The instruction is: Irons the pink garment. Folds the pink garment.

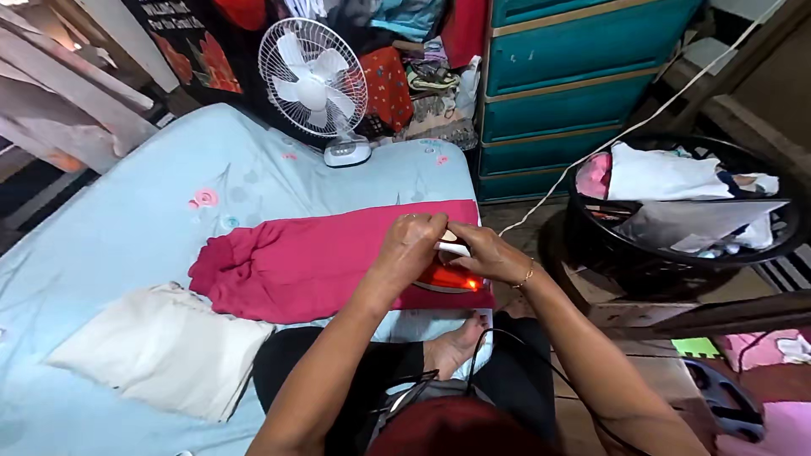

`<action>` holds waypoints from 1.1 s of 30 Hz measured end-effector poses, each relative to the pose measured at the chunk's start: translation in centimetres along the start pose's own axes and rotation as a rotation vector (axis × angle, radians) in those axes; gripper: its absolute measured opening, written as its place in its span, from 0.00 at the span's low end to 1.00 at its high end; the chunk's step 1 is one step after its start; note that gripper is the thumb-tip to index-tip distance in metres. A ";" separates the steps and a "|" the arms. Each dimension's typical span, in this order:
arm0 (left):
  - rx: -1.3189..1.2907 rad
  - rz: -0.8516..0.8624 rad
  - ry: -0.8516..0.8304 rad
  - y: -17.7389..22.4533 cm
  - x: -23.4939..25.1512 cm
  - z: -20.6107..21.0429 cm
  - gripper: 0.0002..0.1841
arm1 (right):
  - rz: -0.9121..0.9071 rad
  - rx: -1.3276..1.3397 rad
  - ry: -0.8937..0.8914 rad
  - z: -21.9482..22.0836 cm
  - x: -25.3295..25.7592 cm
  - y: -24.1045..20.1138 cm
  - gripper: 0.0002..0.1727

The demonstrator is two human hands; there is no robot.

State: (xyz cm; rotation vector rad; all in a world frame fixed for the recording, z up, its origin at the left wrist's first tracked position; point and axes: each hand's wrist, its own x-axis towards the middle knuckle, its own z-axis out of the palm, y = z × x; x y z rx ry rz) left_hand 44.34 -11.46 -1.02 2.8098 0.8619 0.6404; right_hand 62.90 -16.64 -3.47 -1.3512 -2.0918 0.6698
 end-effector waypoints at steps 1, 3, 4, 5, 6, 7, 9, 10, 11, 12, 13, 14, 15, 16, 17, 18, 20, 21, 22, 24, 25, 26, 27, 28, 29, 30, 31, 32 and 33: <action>0.001 0.002 -0.001 0.0 0.0 0.0 0.11 | 0.004 -0.009 -0.003 0.0 0.0 0.0 0.21; 0.011 0.009 0.012 -0.1 0.0 0.2 0.11 | 0.015 -0.025 -0.007 0.1 0.1 -0.1 0.21; 0.013 0.010 0.015 -0.2 0.0 0.3 0.11 | 0.028 -0.030 -0.016 0.1 0.1 -0.2 0.21; 0.015 0.009 0.015 -0.2 0.0 0.3 0.11 | 0.042 -0.035 -0.024 0.1 0.1 -0.3 0.21; 0.017 0.008 0.016 -0.2 -0.1 0.4 0.12 | 0.054 -0.041 -0.027 0.2 0.1 -0.3 0.20; 0.018 0.007 0.017 -0.2 -0.1 0.4 0.12 | 0.065 -0.049 -0.026 0.3 0.2 -0.4 0.20; 0.022 0.010 0.022 -0.3 -0.2 0.6 0.12 | 0.086 -0.066 -0.027 0.4 0.2 -0.5 0.20; 0.023 0.009 0.022 -0.3 -0.2 0.7 0.12 | 0.094 -0.072 -0.029 0.5 0.2 -0.5 0.20; 0.023 0.006 0.018 -0.3 -0.2 0.7 0.12 | 0.097 -0.075 -0.025 0.6 0.2 -0.5 0.21; 0.024 0.007 0.016 -0.3 -0.2 0.8 0.12 | 0.092 -0.070 -0.013 0.8 0.2 -0.4 0.22; 0.027 0.014 0.016 -0.4 -0.2 0.9 0.12 | 0.077 -0.049 0.009 1.0 0.2 -0.2 0.24; 0.028 0.024 0.018 -0.5 -0.1 1.1 0.11 | 0.062 -0.006 0.035 1.2 0.1 0.1 0.25; 0.025 0.034 0.020 -0.6 0.0 1.3 0.11 | 0.058 0.055 0.058 1.3 0.0 0.5 0.24; 0.019 0.042 0.024 -0.8 0.0 1.6 0.12 | 0.075 0.128 0.069 1.4 -0.1 0.8 0.24; 0.001 0.043 0.024 -1.1 0.0 1.9 0.16 | 0.105 0.194 0.066 1.4 -0.1 1.1 0.24; -0.029 0.025 0.024 -1.4 -0.1 2.4 0.22 | 0.138 0.231 0.066 1.6 -0.2 1.5 0.25; -0.122 -0.105 -0.025 -2.3 -0.6 3.2 0.36 | 0.255 0.245 0.078 2.3 -0.2 2.5 0.26; -0.179 -0.201 -0.062 -3.0 -1.1 3.7 0.41 | 0.322 0.237 0.106 2.9 -0.2 3.2 0.27; -0.239 -0.308 -0.099 -3.8 -1.7 4.3 0.43 | 0.389 0.232 0.141 3.5 -0.1 3.9 0.27; -0.296 -0.492 -0.195 -5.4 -3.5 6.5 0.42 | 0.514 0.236 0.197 4.6 0.3 5.4 0.29; -0.289 -0.546 -0.264 -6.0 -4.6 8.0 0.40 | 0.565 0.240 0.213 5.2 0.7 6.2 0.30; -0.273 -0.569 -0.350 -6.4 -5.7 9.5 0.38 | 0.607 0.235 0.222 5.8 1.2 7.2 0.31; -0.254 -0.562 -0.438 -6.6 -6.9 11.2 0.38 | 0.646 0.221 0.226 6.4 1.6 8.2 0.32; -0.239 -0.545 -0.536 -6.6 -7.9 12.6 0.38 | 0.686 0.200 0.236 6.9 2.1 9.4 0.32; -0.220 -0.534 -0.645 -6.3 -8.7 13.5 0.39 | 0.726 0.179 0.259 7.4 2.6 10.5 0.32; -0.206 -0.528 -0.735 -6.0 -9.1 14.1 0.42 | 0.761 0.156 0.293 7.6 3.3 11.5 0.32; -0.187 -0.523 -0.792 -5.8 -9.3 14.6 0.45 | 0.789 0.147 0.327 7.5 4.2 12.1 0.31; -0.175 -0.521 -0.828 -5.8 -9.3 14.9 0.47 | 0.812 0.142 0.365 7.2 5.3 12.5 0.31; -0.170 -0.516 -0.844 -5.8 -9.4 15.1 0.48 | 0.835 0.141 0.407 7.1 6.3 13.2 0.30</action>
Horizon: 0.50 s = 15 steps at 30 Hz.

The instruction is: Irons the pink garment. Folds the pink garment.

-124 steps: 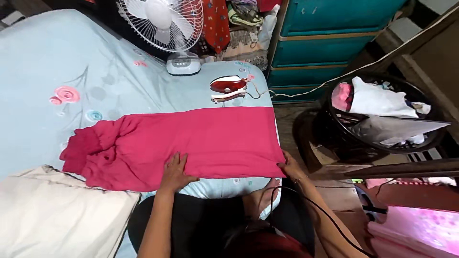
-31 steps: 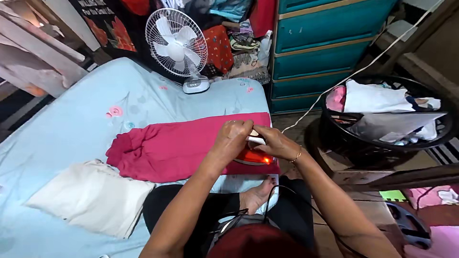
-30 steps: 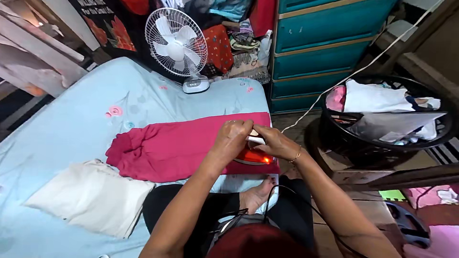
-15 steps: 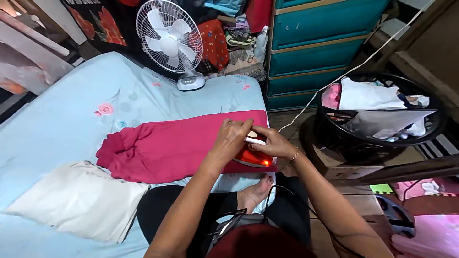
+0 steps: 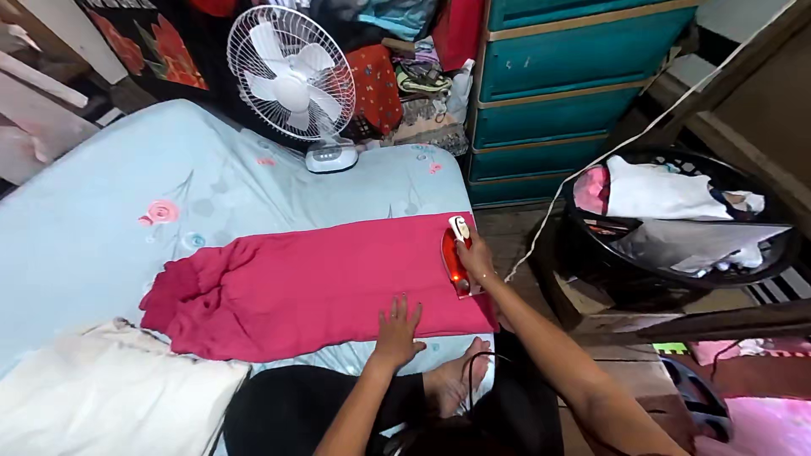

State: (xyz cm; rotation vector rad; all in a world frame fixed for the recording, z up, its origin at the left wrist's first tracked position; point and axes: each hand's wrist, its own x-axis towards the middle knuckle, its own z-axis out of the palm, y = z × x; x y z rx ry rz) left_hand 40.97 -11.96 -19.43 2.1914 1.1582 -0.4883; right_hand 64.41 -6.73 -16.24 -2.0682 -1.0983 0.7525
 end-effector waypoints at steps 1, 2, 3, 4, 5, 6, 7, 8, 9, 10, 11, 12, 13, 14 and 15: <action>0.005 0.003 -0.006 -0.1 0.1 -0.1 0.48 | 0.018 0.022 0.041 0.3 1.4 -0.2 0.29; 0.004 0.007 -0.007 -0.2 0.3 -0.2 0.48 | 0.035 0.040 0.077 0.5 3.1 -0.2 0.28; -0.004 0.011 -0.006 -0.2 0.4 -0.2 0.48 | 0.050 0.054 0.104 0.7 4.7 -0.1 0.27; -0.016 0.010 -0.007 -0.3 0.4 -0.2 0.48 | 0.068 0.064 0.115 0.8 6.2 0.2 0.26; -0.028 0.007 -0.009 -0.3 0.3 -0.3 0.48 | 0.082 0.073 0.116 0.7 7.3 0.4 0.26; -0.040 0.007 -0.008 -0.2 0.3 -0.3 0.48 | 0.094 0.081 0.105 0.5 8.1 0.2 0.26; -0.047 0.004 -0.009 -0.1 0.3 -0.4 0.48 | 0.099 0.088 0.086 0.2 8.5 0.2 0.26; -0.047 -0.001 -0.015 -0.1 0.3 -0.4 0.48 | 0.100 0.102 0.072 0.1 8.6 0.3 0.26; -0.042 -0.004 -0.021 0.0 0.3 -0.3 0.48 | 0.099 0.119 0.056 0.0 8.3 0.6 0.27; -0.039 -0.004 -0.017 0.0 0.3 -0.2 0.48 | 0.089 0.128 0.037 -0.1 8.0 0.9 0.27; -0.037 0.000 -0.006 0.0 0.3 -0.1 0.48 | 0.070 0.130 0.013 -0.2 7.4 1.2 0.28; -0.030 0.004 0.005 -0.1 0.3 0.1 0.47 | 0.047 0.125 -0.016 -0.3 6.7 1.4 0.28; -0.026 0.010 0.018 -0.3 0.2 0.3 0.47 | 0.029 0.110 -0.054 -0.4 5.4 1.5 0.28; -0.025 0.016 0.031 -0.5 0.1 0.6 0.47 | 0.018 0.095 -0.090 -0.6 4.0 1.6 0.30; -0.026 0.023 0.041 -0.6 0.1 0.8 0.47 | 0.015 0.085 -0.118 -0.7 2.5 1.8 0.31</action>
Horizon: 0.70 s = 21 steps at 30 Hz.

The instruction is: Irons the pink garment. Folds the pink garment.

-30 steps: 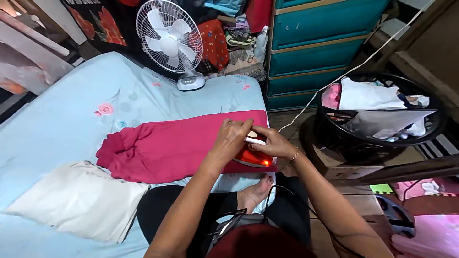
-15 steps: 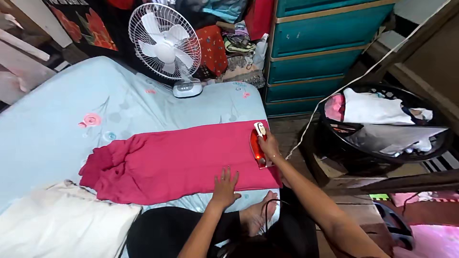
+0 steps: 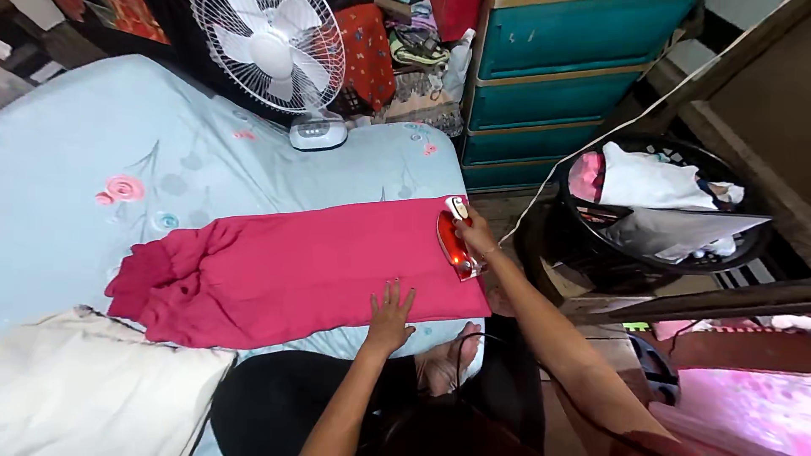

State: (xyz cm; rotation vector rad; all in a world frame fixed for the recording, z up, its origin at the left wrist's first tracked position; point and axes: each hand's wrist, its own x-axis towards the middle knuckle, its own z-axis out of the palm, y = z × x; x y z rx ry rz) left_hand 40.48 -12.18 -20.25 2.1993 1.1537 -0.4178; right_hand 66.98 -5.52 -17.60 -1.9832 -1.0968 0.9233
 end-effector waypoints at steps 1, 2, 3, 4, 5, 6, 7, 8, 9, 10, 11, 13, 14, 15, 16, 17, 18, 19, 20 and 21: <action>-0.006 0.006 0.009 -0.1 -0.1 0.2 0.47 | -0.007 -0.005 -0.022 0.0 -1.5 0.4 0.31; -0.013 0.013 0.017 -0.2 -0.2 0.2 0.46 | -0.022 -0.011 -0.046 0.0 -3.0 0.8 0.31; -0.017 0.023 0.027 -0.4 -0.3 0.1 0.45 | -0.055 -0.029 -0.078 -0.2 -4.2 1.3 0.31; -0.025 0.032 0.038 -0.7 -0.5 0.0 0.44 | -0.106 -0.052 -0.113 -0.4 -5.1 1.7 0.30; -0.033 0.038 0.051 -1.1 -0.7 -0.1 0.42 | -0.164 -0.078 -0.154 -0.6 -5.7 2.2 0.30; -0.046 0.038 0.067 -1.5 -1.1 -0.2 0.41 | -0.219 -0.110 -0.205 -0.8 -6.1 2.6 0.29; -0.065 0.023 0.087 -2.1 -1.5 -0.5 0.39 | -0.267 -0.154 -0.261 -1.2 -6.5 2.6 0.29; -0.085 -0.008 0.112 -2.8 -2.1 -0.8 0.38 | -0.310 -0.201 -0.312 -1.3 -6.7 2.4 0.29; -0.107 -0.047 0.139 -3.8 -2.7 -1.0 0.38 | -0.351 -0.246 -0.356 -1.2 -6.9 2.2 0.28; -0.130 -0.098 0.159 -4.9 -3.5 -1.2 0.38 | -0.385 -0.287 -0.394 -0.8 -7.1 1.8 0.28; -0.151 -0.152 0.179 -6.1 -4.3 -1.5 0.37 | -0.410 -0.317 -0.430 -0.2 -7.3 1.4 0.29; -0.180 -0.272 0.183 -8.6 -6.0 -2.4 0.38 | -0.464 -0.346 -0.488 1.3 -7.7 0.2 0.29; -0.192 -0.328 0.178 -9.8 -6.8 -2.8 0.39 | -0.492 -0.359 -0.517 2.3 -7.9 -0.4 0.29; -0.204 -0.377 0.177 -10.9 -7.6 -3.1 0.39 | -0.515 -0.370 -0.547 3.4 -8.0 -1.1 0.29; -0.229 -0.416 0.181 -12.0 -8.2 -3.3 0.40 | -0.537 -0.383 -0.575 4.6 -8.2 -1.9 0.30; -0.269 -0.443 0.190 -13.1 -8.6 -3.4 0.41 | -0.558 -0.394 -0.597 5.9 -8.3 -2.6 0.30; -0.338 -0.445 0.216 -14.0 -9.0 -3.6 0.40 | -0.577 -0.405 -0.615 7.2 -8.4 -3.3 0.30; -0.444 -0.435 0.257 -14.6 -9.2 -3.8 0.38 | -0.590 -0.419 -0.626 8.6 -8.5 -4.1 0.30; -0.572 -0.429 0.317 -15.1 -9.3 -3.9 0.36 | -0.592 -0.437 -0.636 9.8 -8.6 -4.9 0.30; -0.708 -0.444 0.400 -15.6 -9.3 -3.7 0.33 | -0.583 -0.460 -0.650 10.8 -8.6 -5.7 0.30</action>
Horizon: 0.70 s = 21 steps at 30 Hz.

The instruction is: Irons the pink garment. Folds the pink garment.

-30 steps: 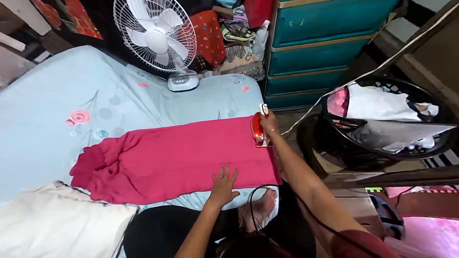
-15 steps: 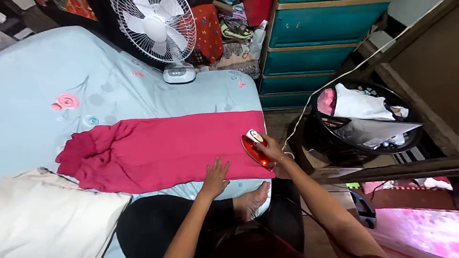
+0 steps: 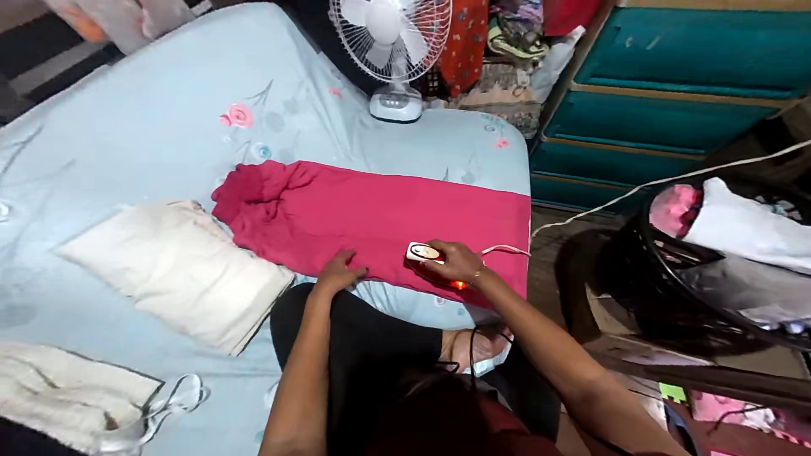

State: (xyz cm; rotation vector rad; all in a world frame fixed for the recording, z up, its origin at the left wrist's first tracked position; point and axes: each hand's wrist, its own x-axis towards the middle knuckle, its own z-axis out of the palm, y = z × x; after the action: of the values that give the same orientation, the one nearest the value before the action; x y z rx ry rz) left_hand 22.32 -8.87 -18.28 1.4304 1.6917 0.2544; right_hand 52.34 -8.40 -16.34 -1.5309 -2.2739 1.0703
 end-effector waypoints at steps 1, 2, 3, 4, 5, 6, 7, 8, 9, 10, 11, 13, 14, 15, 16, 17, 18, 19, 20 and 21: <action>-0.136 -0.029 0.089 -0.6 0.3 0.0 0.30 | 0.010 -0.016 -0.021 0.2 0.7 -0.7 0.30; -0.242 -0.058 0.209 -1.3 0.7 -0.1 0.27 | 0.018 -0.029 -0.044 0.3 1.2 -1.1 0.31; -0.307 -0.095 0.341 -1.9 1.1 -0.3 0.25 | 0.018 -0.036 -0.062 0.2 1.4 -1.1 0.31; -0.328 -0.132 0.478 -2.6 1.5 -0.8 0.24 | 0.018 -0.037 -0.081 0.0 1.3 -0.9 0.31; -0.333 -0.169 0.598 -3.4 1.8 -1.5 0.26 | 0.022 -0.037 -0.101 -0.3 0.9 -0.6 0.31; -0.345 -0.210 0.692 -4.3 2.1 -2.2 0.30 | 0.026 -0.037 -0.112 -0.7 0.2 -0.2 0.31; -0.375 -0.254 0.762 -5.1 2.5 -2.9 0.33 | 0.031 -0.038 -0.109 -1.0 -0.6 0.4 0.31; -0.418 -0.295 0.806 -5.8 2.9 -3.3 0.37 | 0.035 -0.034 -0.090 -1.3 -1.5 1.0 0.31; -0.447 -0.326 0.834 -6.3 3.4 -3.7 0.39 | 0.044 -0.023 -0.061 -1.5 -2.2 1.6 0.31; -0.450 -0.352 0.849 -6.6 3.9 -3.9 0.42 | 0.057 -0.011 -0.031 -1.5 -2.7 2.0 0.31; -0.427 -0.381 0.846 -6.6 4.4 -4.1 0.45 | 0.068 0.001 -0.005 -1.3 -3.0 2.1 0.30; -0.358 -0.444 0.804 -6.3 4.8 -4.7 0.50 | 0.071 0.014 0.031 -0.7 -2.8 1.8 0.31; -0.327 -0.468 0.775 -6.2 5.0 -5.1 0.50 | 0.061 0.019 0.049 -0.3 -2.4 1.5 0.31; -0.303 -0.475 0.745 -6.3 5.0 -5.4 0.48 | 0.054 0.025 0.055 0.1 -1.9 1.0 0.30; -0.275 -0.477 0.708 -6.5 5.1 -5.8 0.42 | 0.048 0.032 0.050 0.4 -1.3 0.5 0.30; -0.244 -0.469 0.670 -6.9 5.2 -6.3 0.34 | 0.043 0.036 0.034 0.7 -0.7 -0.2 0.30; -0.222 -0.451 0.640 -7.3 5.3 -6.6 0.27 | 0.036 0.038 0.011 0.9 0.1 -0.8 0.30; -0.228 -0.430 0.639 -7.6 5.5 -6.8 0.23 | 0.029 0.042 -0.017 1.1 1.0 -1.5 0.30; -0.246 -0.416 0.660 -7.7 5.7 -7.0 0.22 | 0.015 0.043 -0.040 1.4 1.9 -2.2 0.30; -0.266 -0.404 0.700 -7.7 5.7 -7.2 0.22 | -0.003 0.042 -0.060 1.7 3.0 -3.0 0.30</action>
State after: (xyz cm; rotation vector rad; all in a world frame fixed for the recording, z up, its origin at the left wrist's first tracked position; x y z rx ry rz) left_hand 12.11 -3.63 -21.78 0.8099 2.3501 0.7860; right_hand 47.97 -7.19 -16.28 -1.4989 -2.2763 1.1709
